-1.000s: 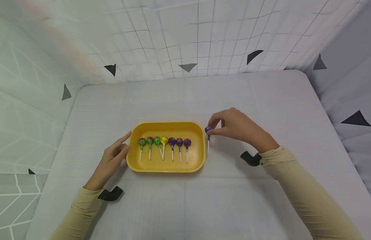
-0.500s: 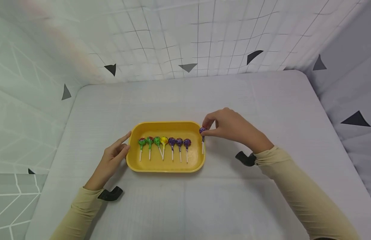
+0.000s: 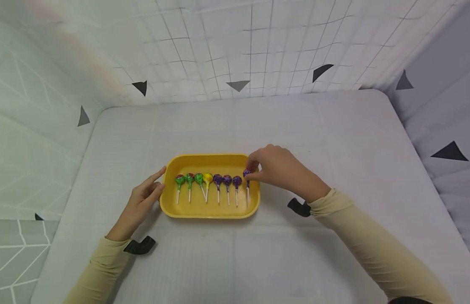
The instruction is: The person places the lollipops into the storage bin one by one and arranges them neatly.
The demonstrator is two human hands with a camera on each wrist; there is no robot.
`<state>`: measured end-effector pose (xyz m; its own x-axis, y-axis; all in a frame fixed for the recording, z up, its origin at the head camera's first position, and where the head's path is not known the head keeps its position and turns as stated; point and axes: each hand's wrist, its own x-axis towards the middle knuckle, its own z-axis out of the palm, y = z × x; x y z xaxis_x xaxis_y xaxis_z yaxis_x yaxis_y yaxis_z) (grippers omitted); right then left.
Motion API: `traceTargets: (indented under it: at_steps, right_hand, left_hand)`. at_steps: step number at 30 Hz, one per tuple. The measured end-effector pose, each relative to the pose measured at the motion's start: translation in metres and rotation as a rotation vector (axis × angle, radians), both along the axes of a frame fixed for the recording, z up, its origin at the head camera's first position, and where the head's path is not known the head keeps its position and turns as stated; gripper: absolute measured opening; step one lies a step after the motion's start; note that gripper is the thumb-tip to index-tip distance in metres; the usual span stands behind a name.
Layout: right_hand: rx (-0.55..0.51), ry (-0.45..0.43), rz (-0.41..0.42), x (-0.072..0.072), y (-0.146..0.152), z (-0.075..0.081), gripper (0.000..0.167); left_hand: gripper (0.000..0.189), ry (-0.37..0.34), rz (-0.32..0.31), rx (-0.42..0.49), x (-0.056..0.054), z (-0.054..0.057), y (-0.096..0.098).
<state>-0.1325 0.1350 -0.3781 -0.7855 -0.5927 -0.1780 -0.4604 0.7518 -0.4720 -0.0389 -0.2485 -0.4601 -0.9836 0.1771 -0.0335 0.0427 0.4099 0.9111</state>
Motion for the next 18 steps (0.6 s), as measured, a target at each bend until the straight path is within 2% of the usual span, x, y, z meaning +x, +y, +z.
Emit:
traceTargets:
  at_steps: [6, 18]
  right_hand:
    - [0.02, 0.001, 0.004, 0.003, -0.01, -0.005, 0.015]
    - [0.225, 0.042, 0.026, 0.009, -0.031, -0.014, 0.019]
  left_hand:
    - [0.051, 0.003, 0.001, 0.003, 0.001, -0.001, 0.0]
    - [0.05, 0.011, 0.005, 0.008, 0.0, -0.002, 0.0]
